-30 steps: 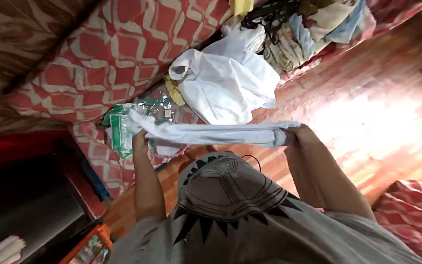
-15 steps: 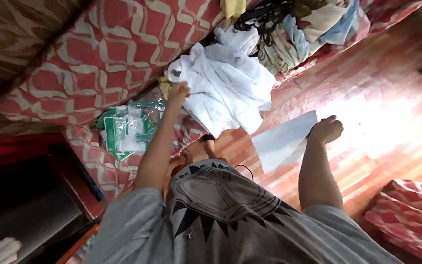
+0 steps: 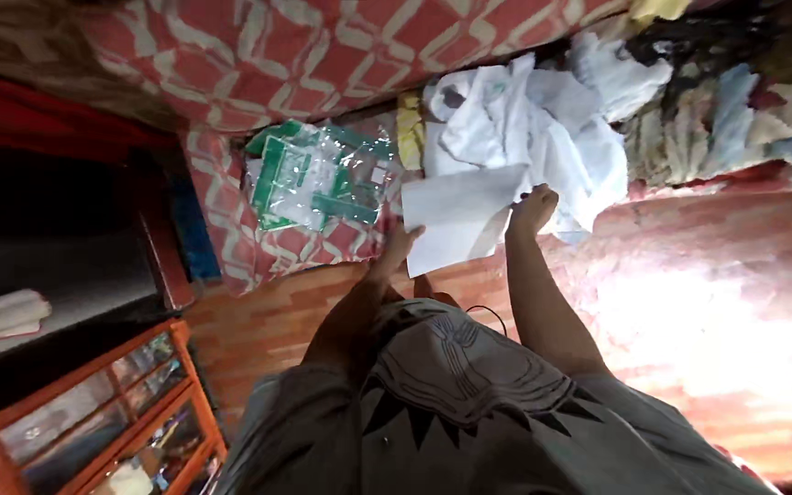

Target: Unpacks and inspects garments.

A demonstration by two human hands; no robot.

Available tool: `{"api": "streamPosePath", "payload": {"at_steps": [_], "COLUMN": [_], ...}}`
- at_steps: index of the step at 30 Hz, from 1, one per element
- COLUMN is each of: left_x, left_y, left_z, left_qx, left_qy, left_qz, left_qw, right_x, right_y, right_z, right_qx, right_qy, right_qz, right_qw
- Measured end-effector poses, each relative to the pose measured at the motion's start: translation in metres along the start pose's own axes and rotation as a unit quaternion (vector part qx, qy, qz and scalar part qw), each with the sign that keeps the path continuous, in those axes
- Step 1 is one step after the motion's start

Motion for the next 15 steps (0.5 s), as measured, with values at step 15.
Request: {"api": "streamPosePath", "payload": {"at_steps": [15], "left_x": [-0.094], "left_y": [-0.208], "left_z": [-0.363], "left_qx": [0.358], "left_qy": [-0.28], "left_qz": [-0.14], "left_qw": [0.88], "right_x": [0.144], "right_y": [0.089], "right_z": [0.029], "right_qx": [-0.22], "right_qy": [0.276], "right_qz": [0.015], "right_qw": [0.935]}}
Point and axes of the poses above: each hand's wrist, its own y-axis away from the middle knuckle, its own z-axis out of the palm, x = y × z, the point moved 8 cm from there along -y, towards the middle knuckle, and after that the axes turned 9 degrees about x, right-handed, at the moved point
